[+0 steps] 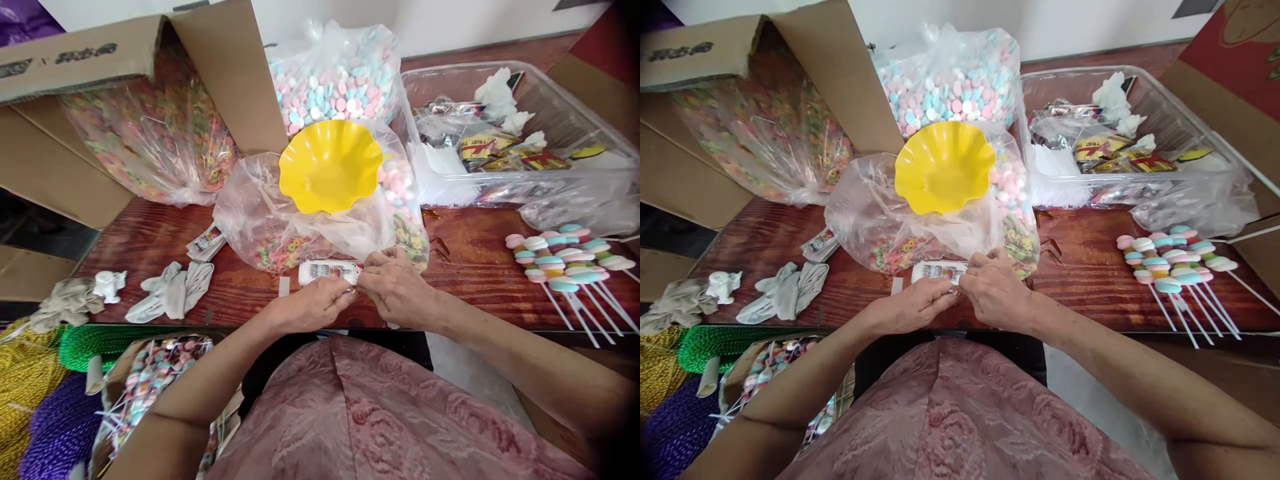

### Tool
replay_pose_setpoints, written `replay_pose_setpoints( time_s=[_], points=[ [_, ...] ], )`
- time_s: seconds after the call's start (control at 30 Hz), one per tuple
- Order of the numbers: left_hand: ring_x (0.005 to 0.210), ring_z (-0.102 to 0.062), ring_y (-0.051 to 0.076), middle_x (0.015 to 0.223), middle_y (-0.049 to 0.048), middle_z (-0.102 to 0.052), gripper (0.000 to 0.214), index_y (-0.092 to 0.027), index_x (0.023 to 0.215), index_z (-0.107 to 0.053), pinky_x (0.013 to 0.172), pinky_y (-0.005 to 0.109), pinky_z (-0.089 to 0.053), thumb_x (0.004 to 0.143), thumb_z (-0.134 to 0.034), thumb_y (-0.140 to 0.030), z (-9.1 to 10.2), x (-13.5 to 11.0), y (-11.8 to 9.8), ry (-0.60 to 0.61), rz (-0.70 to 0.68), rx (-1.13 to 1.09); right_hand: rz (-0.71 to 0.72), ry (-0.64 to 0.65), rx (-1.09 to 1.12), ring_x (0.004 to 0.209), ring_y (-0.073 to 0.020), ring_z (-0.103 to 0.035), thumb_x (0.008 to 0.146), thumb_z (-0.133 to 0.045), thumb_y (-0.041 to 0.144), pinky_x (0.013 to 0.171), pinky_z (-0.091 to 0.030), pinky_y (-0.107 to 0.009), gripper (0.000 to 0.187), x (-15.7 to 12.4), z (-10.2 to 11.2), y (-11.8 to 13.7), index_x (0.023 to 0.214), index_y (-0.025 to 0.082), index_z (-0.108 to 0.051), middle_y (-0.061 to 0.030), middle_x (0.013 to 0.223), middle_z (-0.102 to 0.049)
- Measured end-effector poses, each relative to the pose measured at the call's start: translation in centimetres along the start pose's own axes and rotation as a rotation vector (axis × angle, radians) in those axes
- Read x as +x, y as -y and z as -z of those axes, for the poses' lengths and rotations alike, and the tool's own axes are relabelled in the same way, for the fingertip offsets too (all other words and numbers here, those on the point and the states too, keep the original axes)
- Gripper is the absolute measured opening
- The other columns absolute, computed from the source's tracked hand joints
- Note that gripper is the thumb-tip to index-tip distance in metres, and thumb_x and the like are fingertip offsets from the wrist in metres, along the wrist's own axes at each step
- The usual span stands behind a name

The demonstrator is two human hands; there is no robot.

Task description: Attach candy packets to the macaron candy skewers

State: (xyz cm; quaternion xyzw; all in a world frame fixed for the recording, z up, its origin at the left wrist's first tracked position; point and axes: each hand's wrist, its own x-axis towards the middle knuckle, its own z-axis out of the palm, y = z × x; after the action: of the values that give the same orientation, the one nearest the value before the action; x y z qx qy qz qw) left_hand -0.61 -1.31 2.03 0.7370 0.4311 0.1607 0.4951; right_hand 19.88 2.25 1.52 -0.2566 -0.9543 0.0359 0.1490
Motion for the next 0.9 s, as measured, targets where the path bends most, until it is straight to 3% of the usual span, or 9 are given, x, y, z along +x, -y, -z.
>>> replay_pose_setpoints(
  time_s=[0.07,0.1,0.2,0.27,0.37,0.5,0.6,0.77,0.9],
  points=[
    [0.070,-0.045,0.014,0.072,-0.0003,-0.052,0.023,-0.019,0.071,-0.049,0.071,0.029,-0.039,0.092,-0.046,-0.030,-0.2,0.2,0.4,-0.058,0.019,0.085,-0.069,0.019,-0.016,0.080,-0.0181,-0.054,0.087,-0.051,0.011,0.079,-0.029,-0.038,0.020,-0.1,-0.3,0.1,0.070,0.018,-0.060,-0.0027,0.072,-0.067],
    [0.067,-0.045,0.014,0.068,-0.0009,-0.050,0.025,-0.019,0.069,-0.047,0.069,0.029,-0.039,0.091,-0.046,-0.031,-0.3,0.3,0.6,-0.057,0.052,0.027,-0.077,-0.021,-0.057,0.085,-0.0191,-0.056,0.089,-0.051,0.012,0.082,-0.030,-0.039,0.019,-0.2,-0.3,0.2,0.077,0.018,-0.064,-0.0033,0.078,-0.070],
    [0.053,-0.045,0.011,0.058,-0.0028,-0.047,0.031,-0.019,0.066,-0.047,0.058,0.026,-0.040,0.089,-0.048,-0.039,-0.6,0.5,1.3,0.032,0.180,-0.439,0.027,-0.233,-0.173,0.110,-0.0246,-0.057,0.093,-0.052,0.015,0.094,-0.030,-0.047,0.025,-1.0,-0.1,0.3,0.111,0.026,-0.066,-0.0039,0.111,-0.073],
    [0.045,-0.044,0.009,0.055,-0.0032,-0.050,0.030,-0.018,0.068,-0.049,0.054,0.027,-0.043,0.083,-0.056,-0.043,-0.9,0.5,1.6,0.135,0.229,-0.800,0.158,-0.325,-0.155,0.117,-0.0260,-0.056,0.093,-0.055,0.016,0.099,-0.028,-0.052,0.033,-1.7,-0.2,0.1,0.121,0.031,-0.063,-0.0019,0.123,-0.069],
    [0.038,-0.042,0.007,0.056,-0.0028,-0.053,0.028,-0.016,0.069,-0.051,0.051,0.027,-0.047,0.076,-0.066,-0.039,-1.4,0.4,1.7,0.306,0.263,-1.109,0.276,-0.370,-0.095,0.116,-0.0251,-0.060,0.091,-0.057,0.013,0.102,-0.028,-0.053,0.029,-2.4,-0.7,-0.2,0.112,0.031,-0.067,-0.0004,0.118,-0.072],
    [0.037,-0.044,0.007,0.058,-0.0009,-0.056,0.032,-0.015,0.070,-0.051,0.046,0.026,-0.044,0.077,-0.068,-0.041,-1.6,0.1,1.9,0.480,0.314,-1.157,0.382,-0.401,-0.084,0.106,-0.0210,-0.063,0.093,-0.055,0.016,0.097,-0.032,-0.050,0.016,-2.4,-1.0,-0.3,0.098,0.024,-0.067,0.0002,0.100,-0.074],
    [0.042,-0.046,0.008,0.059,-0.0016,-0.054,0.037,-0.015,0.073,-0.053,0.049,0.026,-0.046,0.083,-0.061,-0.050,-1.0,0.1,1.9,0.433,0.290,-0.935,0.266,-0.262,-0.047,0.093,-0.0180,-0.062,0.092,-0.050,0.013,0.093,-0.032,-0.046,0.017,-2.1,-1.1,0.2,0.086,0.020,-0.065,0.0004,0.084,-0.070],
    [0.077,-0.059,0.016,0.086,0.0049,-0.066,0.026,-0.016,0.096,-0.062,0.074,0.029,-0.049,0.096,-0.045,-0.036,-0.8,0.0,1.2,0.042,0.016,0.075,-0.074,-0.072,0.066,0.077,-0.0179,-0.054,0.080,-0.051,0.013,0.085,-0.027,-0.042,0.013,-1.6,-1.6,0.8,0.073,0.017,-0.062,-0.0024,0.073,-0.067],
    [0.079,-0.060,0.020,0.090,0.0100,-0.068,0.031,-0.015,0.097,-0.066,0.073,0.032,-0.047,0.098,-0.036,-0.025,-2.4,-0.1,1.6,-0.202,-0.151,0.673,-0.271,0.056,0.168,0.076,-0.0169,-0.053,0.083,-0.053,0.017,0.075,-0.026,-0.036,0.016,-1.8,-2.2,0.8,0.072,0.016,-0.064,-0.0050,0.077,-0.069]
  ],
)
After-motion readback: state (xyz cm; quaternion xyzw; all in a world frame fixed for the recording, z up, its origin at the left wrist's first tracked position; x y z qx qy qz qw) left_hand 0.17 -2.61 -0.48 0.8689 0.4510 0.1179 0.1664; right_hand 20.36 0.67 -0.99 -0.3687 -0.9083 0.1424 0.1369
